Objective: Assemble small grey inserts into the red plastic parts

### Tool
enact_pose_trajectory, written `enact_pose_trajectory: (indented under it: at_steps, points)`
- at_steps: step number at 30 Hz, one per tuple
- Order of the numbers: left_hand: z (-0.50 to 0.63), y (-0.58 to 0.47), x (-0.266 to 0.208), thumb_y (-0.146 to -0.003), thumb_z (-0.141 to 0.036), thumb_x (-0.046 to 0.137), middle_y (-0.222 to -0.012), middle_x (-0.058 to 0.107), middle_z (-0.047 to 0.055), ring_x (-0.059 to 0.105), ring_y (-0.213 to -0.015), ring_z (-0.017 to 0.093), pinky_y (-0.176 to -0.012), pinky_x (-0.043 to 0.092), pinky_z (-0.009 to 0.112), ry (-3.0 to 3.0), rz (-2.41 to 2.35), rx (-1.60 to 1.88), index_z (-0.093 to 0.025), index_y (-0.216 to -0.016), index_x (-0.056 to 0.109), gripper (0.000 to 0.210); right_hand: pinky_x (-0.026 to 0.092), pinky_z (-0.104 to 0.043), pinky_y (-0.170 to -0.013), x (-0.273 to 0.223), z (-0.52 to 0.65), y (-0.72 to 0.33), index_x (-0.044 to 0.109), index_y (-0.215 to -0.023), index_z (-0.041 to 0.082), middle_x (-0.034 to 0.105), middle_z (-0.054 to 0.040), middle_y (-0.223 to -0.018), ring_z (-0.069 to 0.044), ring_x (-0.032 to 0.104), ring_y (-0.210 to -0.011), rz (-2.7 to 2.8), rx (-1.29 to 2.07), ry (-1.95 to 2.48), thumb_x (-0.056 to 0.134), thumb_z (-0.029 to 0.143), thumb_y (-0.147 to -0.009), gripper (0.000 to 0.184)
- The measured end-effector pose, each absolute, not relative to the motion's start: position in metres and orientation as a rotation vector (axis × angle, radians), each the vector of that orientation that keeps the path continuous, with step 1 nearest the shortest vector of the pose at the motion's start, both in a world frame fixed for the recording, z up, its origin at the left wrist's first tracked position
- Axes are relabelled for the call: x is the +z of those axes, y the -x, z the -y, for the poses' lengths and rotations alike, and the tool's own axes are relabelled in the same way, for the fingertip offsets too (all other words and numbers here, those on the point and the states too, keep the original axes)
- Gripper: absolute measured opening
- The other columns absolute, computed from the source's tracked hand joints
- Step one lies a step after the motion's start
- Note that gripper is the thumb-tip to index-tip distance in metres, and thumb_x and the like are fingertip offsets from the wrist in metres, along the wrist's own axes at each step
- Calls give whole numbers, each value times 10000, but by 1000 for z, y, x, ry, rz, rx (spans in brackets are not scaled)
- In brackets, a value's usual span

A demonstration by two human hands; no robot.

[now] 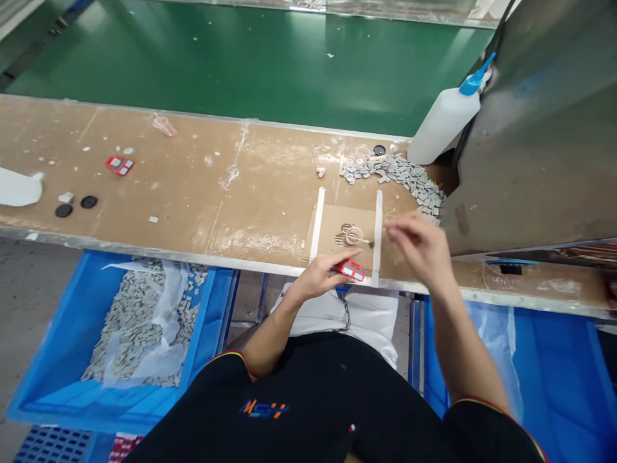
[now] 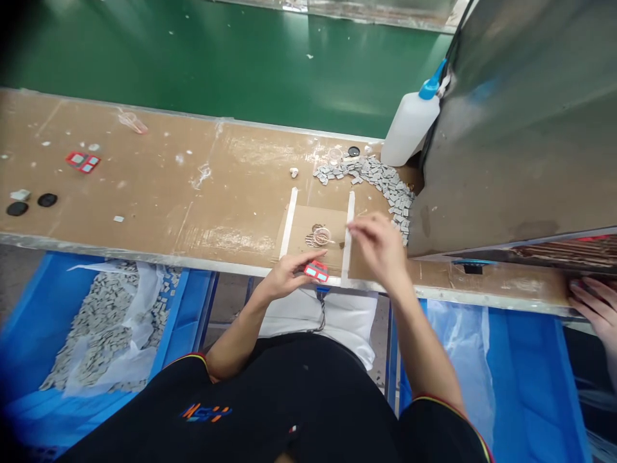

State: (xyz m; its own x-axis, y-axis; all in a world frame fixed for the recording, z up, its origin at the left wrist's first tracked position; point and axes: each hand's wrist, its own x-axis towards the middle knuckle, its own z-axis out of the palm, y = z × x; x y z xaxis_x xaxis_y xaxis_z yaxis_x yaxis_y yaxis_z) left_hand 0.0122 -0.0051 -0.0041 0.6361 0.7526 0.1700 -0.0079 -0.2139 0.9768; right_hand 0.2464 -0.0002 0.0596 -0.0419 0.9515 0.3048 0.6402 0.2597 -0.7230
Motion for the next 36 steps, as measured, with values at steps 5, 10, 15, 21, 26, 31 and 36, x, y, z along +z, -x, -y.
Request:
enact_pose_trajectory:
  at_steps: [5, 10, 15, 21, 26, 31, 36]
  points:
    - [5, -12, -6, -811, -277, 783, -999, 739, 74, 735, -890, 188, -811, 606, 297, -1539, -701, 703, -147, -1082, 643, 332, 544, -311, -665, 44, 52, -217, 732, -972, 207, 725, -52, -837, -183, 679, -725, 1538, 1031, 1405, 648, 345, -907, 174]
    - [7, -13, -8, -823, -325, 775, -987, 738, 68, 732, -876, 186, -806, 602, 304, -1588, -722, 673, -150, -1035, 643, 305, 524, -317, -667, 27, 46, -214, 719, -831, 196, 729, -54, -809, -194, 668, -732, 1541, 1100, 1432, 689, 398, -872, 208]
    - [6, -12, -11, -840, -313, 763, -970, 743, 60, 723, -893, 190, -805, 578, 284, -1719, -751, 675, -151, -1049, 662, 283, 480, -297, -648, 31, 45, -215, 701, -814, 202, 691, -38, -761, -181, 630, -699, 1674, 985, 1406, 638, 317, -915, 165]
    - [9, -10, -11, -846, -297, 766, -961, 753, 65, 723, -866, 189, -779, 563, 267, -1803, -776, 656, -152, -1003, 651, 242, 429, -277, -613, 42, 54, -207, 662, -798, 195, 578, -42, -746, -173, 571, -680, 1998, 692, 1438, 505, 215, -975, 237]
    - [13, -9, -10, -879, -250, 721, -952, 755, 65, 721, -816, 172, -739, 553, 252, -1864, -785, 672, -161, -1006, 628, 181, 473, -294, -666, 47, 69, -202, 679, -1032, 204, 590, -59, -843, -181, 600, -729, 2010, 753, 1435, 462, 265, -1022, 226]
    - [15, -10, -12, -896, -219, 678, -873, 733, 48, 699, -753, 161, -684, 525, 239, -1994, -738, 758, -164, -990, 622, 122, 498, -306, -706, 39, 72, -201, 651, -887, 208, 576, -50, -848, -178, 594, -774, 1790, 889, 1379, 512, 313, -1009, 212]
    - [23, -18, -11, -921, -203, 630, -949, 737, 65, 703, -836, 164, -745, 549, 264, -1979, -598, 1026, -179, -1022, 614, 105, 567, -345, -814, 28, 85, -193, 641, -965, 235, 641, -82, -1054, -212, 644, -982, 1366, 1046, 1360, 639, 487, -925, 255]
